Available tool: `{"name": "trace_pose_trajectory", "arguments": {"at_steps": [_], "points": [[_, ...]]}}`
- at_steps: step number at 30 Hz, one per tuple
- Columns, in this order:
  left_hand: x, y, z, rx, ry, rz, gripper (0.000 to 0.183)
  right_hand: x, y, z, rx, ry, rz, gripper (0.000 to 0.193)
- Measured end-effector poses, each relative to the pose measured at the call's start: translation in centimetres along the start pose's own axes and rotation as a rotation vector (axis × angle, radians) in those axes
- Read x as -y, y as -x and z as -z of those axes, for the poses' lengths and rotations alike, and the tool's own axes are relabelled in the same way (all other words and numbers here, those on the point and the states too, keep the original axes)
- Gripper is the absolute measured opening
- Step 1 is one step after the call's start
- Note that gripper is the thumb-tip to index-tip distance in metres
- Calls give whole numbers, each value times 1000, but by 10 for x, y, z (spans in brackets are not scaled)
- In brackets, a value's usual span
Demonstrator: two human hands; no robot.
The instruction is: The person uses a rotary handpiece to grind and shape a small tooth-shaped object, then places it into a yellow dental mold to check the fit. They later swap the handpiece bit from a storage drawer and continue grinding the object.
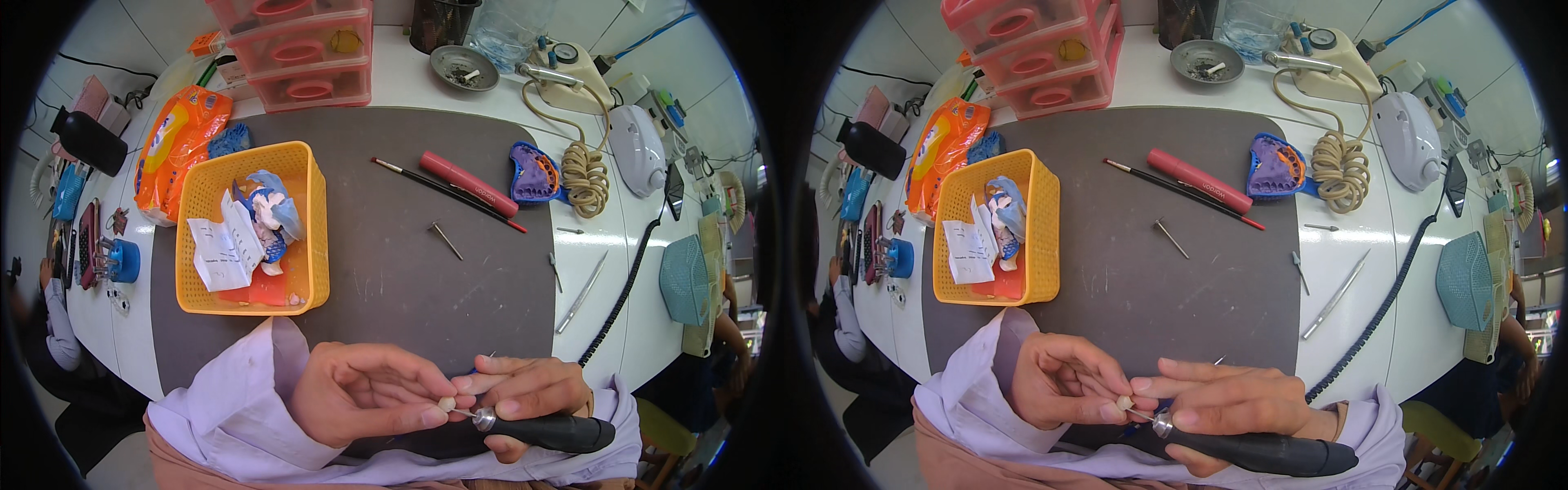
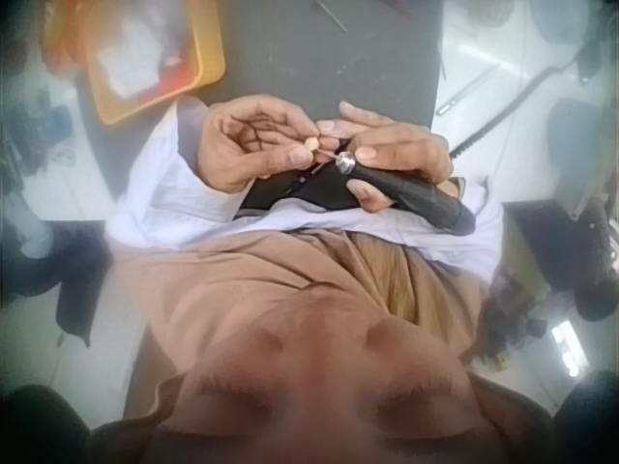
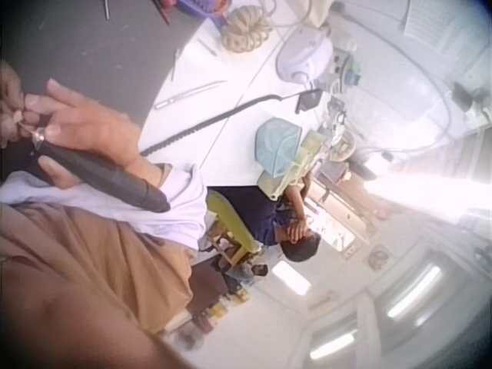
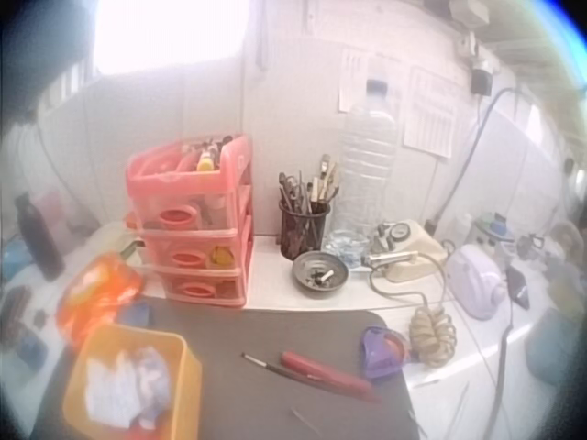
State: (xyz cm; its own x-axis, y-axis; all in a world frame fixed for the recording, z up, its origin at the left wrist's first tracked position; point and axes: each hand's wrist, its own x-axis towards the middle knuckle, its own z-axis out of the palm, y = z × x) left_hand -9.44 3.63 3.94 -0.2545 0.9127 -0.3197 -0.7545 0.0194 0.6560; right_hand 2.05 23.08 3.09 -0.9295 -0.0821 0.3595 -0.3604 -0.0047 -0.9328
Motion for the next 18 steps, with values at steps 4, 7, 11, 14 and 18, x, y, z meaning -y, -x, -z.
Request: {"name": "trace_pose_trajectory", "arguments": {"at_steps": [4,7,11,14,18], "points": [[0,1,-1,7,1,-10,21,2,0,-1,0,-11,-18,43],[0,1,0,16,7,-13,21,1,1,-1,-13,-24,-26,42],[0,1,0,18,-1,-10,21,-3,2,-5,-55,16,7,39],[0,1,0,23,2,-14,21,-3,1,-6,-66,43,24,38],[2,1,2,29,-7,-8,21,-3,1,-6,-81,59,6,38]]}}
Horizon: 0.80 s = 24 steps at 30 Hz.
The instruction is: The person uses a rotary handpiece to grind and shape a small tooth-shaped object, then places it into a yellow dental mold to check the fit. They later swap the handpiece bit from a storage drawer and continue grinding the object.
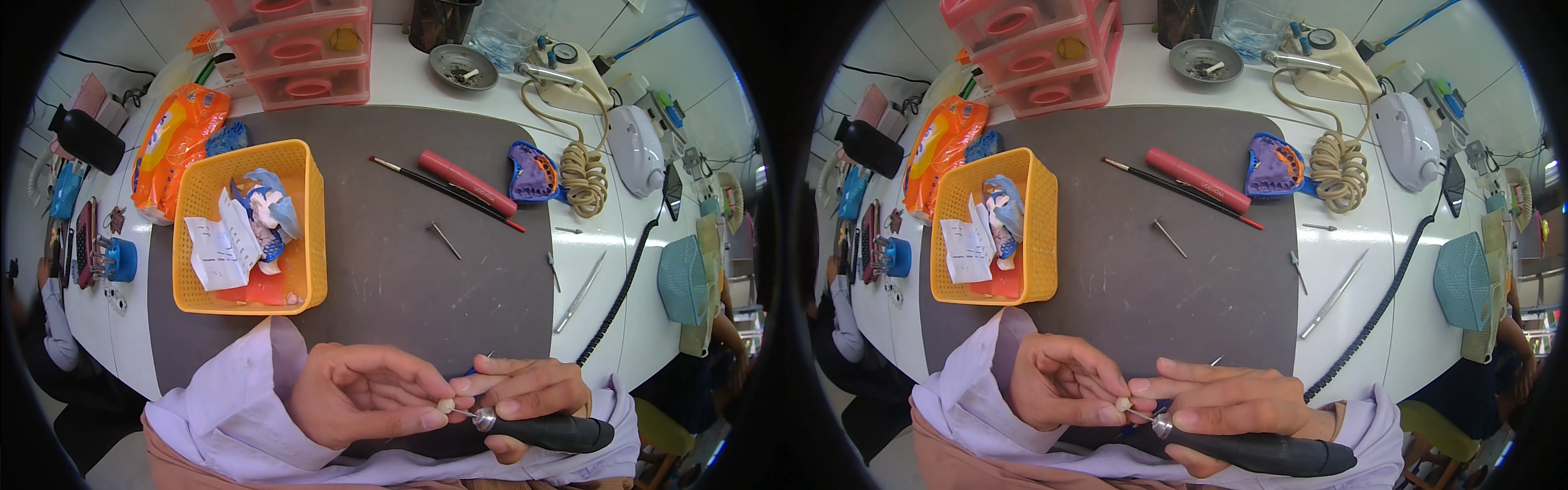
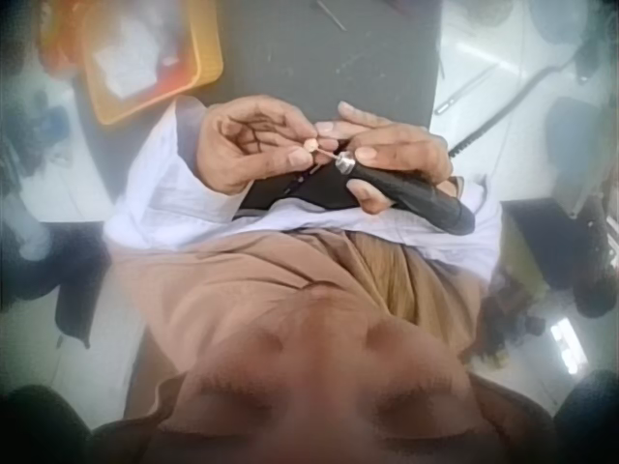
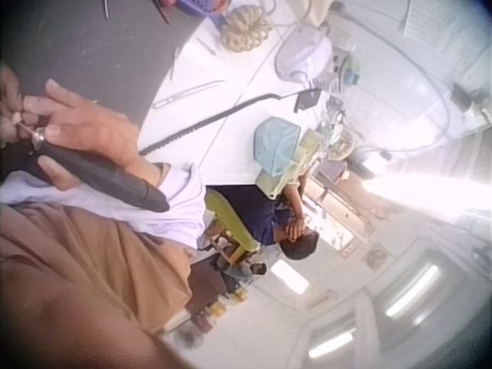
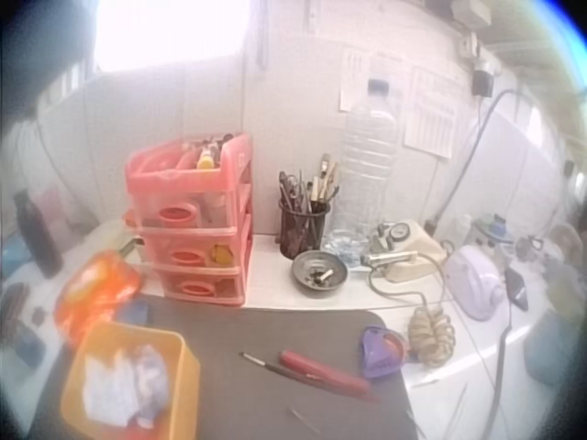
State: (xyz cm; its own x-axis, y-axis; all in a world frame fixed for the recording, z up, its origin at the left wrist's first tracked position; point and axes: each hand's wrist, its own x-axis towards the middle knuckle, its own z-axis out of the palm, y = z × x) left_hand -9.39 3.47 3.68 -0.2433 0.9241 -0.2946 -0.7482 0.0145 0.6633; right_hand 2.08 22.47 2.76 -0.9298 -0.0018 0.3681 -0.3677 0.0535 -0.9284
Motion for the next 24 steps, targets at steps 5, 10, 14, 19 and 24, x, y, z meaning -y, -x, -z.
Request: {"name": "trace_pose_trajectory", "arguments": {"at_steps": [5,10,14,19,24], "points": [[0,0,1,29,13,-18,22,0,5,-2,-7,39,17,36],[2,1,1,34,18,-48,23,0,2,-3,-28,-26,10,36],[2,1,1,32,26,-43,23,3,5,-5,-47,12,-24,36],[3,0,1,38,31,-58,23,2,6,-5,-63,30,-21,35],[3,0,0,18,22,-54,23,2,1,-2,-24,-32,-13,35]]}}
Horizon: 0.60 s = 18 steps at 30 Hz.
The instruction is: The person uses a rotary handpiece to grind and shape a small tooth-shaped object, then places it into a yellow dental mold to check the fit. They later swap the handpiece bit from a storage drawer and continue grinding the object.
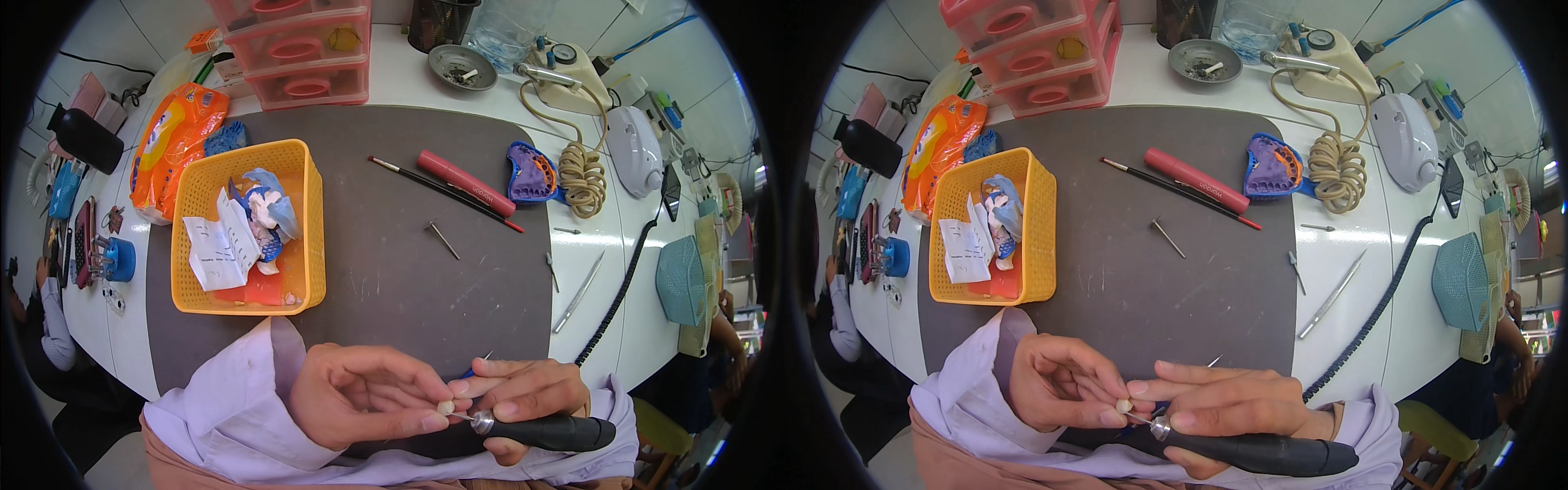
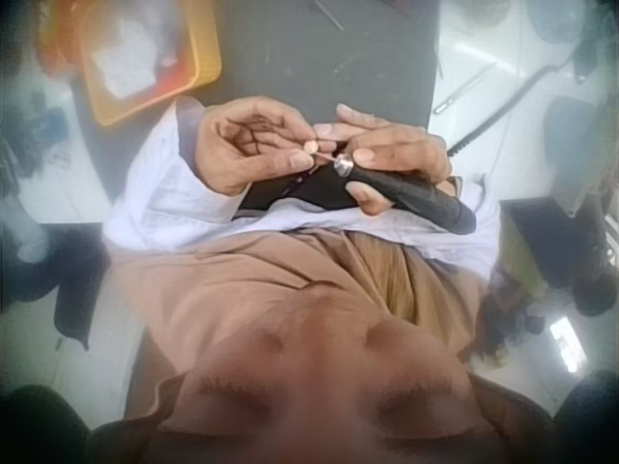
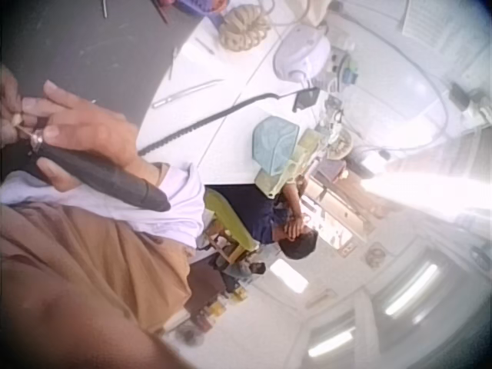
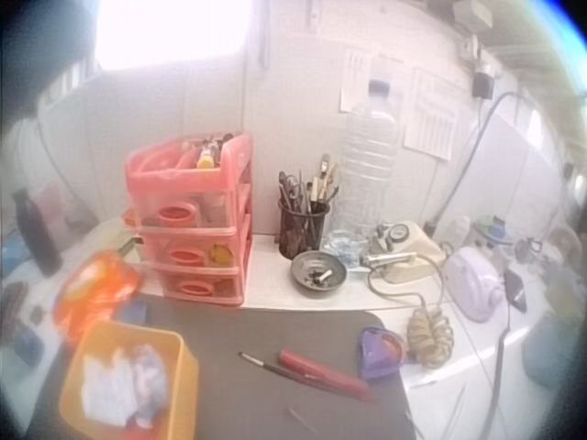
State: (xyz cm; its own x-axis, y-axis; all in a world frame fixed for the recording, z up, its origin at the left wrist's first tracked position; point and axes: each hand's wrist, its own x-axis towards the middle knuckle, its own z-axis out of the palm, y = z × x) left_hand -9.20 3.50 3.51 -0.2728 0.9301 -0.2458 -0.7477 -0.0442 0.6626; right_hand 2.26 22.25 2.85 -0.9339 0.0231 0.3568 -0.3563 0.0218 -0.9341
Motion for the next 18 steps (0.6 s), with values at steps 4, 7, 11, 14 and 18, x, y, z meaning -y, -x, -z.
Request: {"name": "trace_pose_trajectory", "arguments": {"at_steps": [4,7,11,14,18], "points": [[1,1,0,-14,-21,-10,22,-1,0,0,6,2,7,35],[1,1,0,-34,-51,1,21,2,-3,1,23,7,-16,35],[-2,2,-2,-44,-75,25,20,4,-2,4,59,13,-20,36],[-2,1,-1,-36,-82,7,20,-1,0,2,12,-2,3,36],[-2,2,-4,-41,-69,-13,20,0,-1,3,23,-13,-6,34]]}}
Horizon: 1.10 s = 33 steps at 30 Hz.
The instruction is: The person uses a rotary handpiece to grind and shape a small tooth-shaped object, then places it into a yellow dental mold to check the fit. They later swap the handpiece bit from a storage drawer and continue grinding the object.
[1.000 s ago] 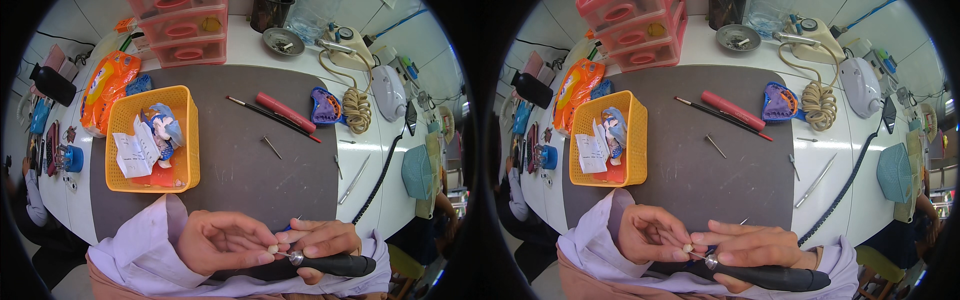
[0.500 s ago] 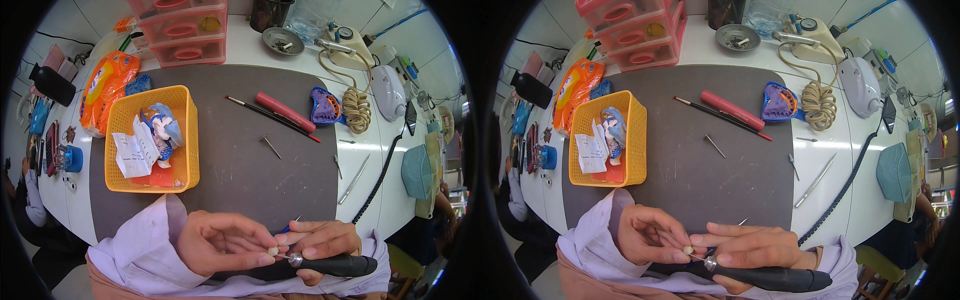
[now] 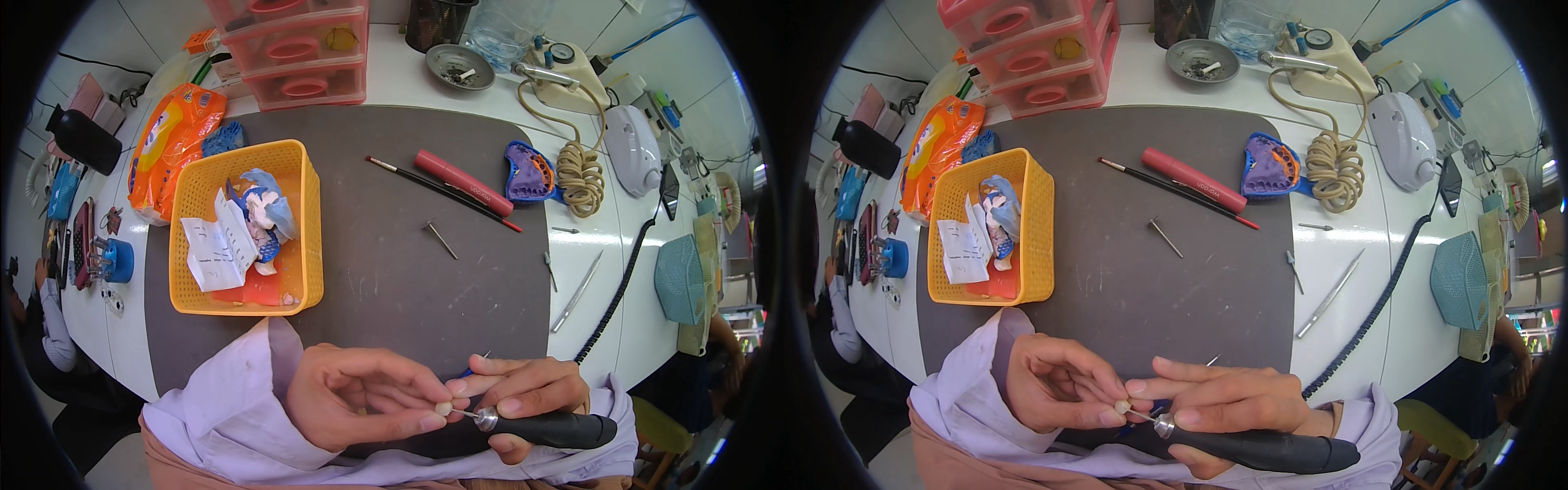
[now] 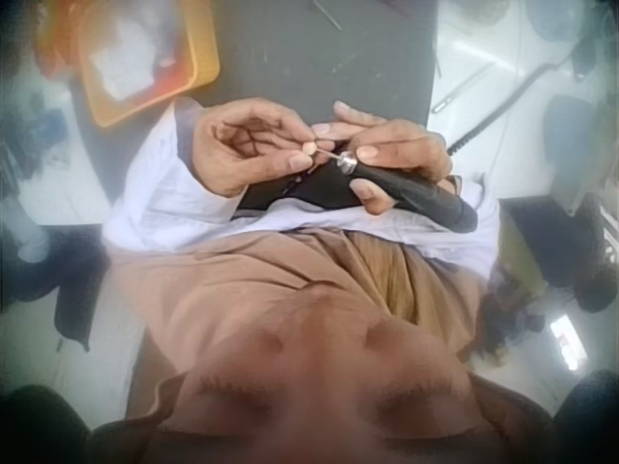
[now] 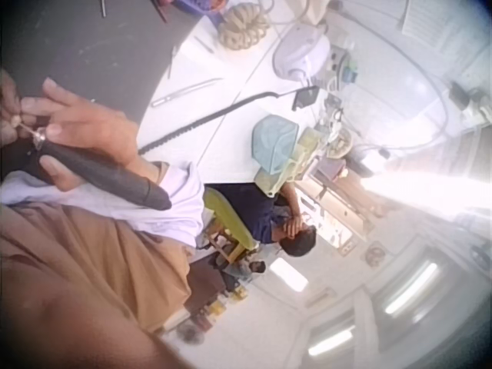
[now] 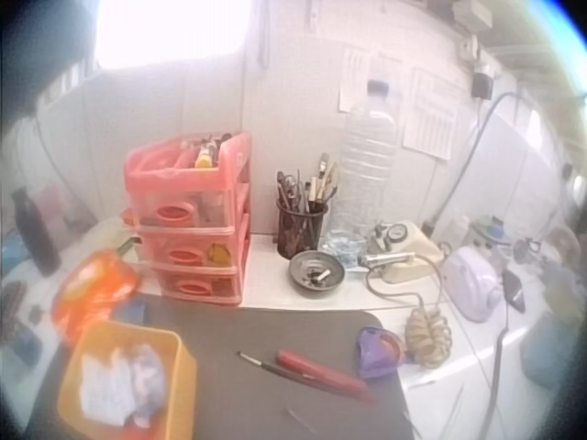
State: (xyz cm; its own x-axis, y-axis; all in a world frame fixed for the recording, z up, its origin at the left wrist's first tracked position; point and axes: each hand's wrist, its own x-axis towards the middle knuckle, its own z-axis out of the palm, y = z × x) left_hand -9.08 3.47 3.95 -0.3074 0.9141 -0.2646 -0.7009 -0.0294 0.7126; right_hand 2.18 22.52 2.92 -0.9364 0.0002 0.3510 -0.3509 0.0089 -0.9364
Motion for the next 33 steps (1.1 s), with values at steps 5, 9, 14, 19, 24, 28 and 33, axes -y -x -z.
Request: {"name": "trace_pose_trajectory", "arguments": {"at_steps": [5,9,14,19,24,28,33], "points": [[-1,-1,1,17,10,12,19,-2,0,-1,-19,-4,37,32],[-1,0,0,16,-11,5,19,-3,2,-3,-36,-3,23,32],[-1,-2,2,28,-37,-21,20,-2,2,-2,-19,0,7,35],[-4,-2,3,45,-71,-12,20,0,-1,-1,4,11,13,34],[-1,-3,2,32,-12,0,20,-2,0,-3,-21,38,17,35],[0,-2,2,43,-26,-26,20,-1,1,-4,-24,65,7,34],[-3,-1,5,69,-65,-4,20,0,4,-4,-25,50,8,33]]}}
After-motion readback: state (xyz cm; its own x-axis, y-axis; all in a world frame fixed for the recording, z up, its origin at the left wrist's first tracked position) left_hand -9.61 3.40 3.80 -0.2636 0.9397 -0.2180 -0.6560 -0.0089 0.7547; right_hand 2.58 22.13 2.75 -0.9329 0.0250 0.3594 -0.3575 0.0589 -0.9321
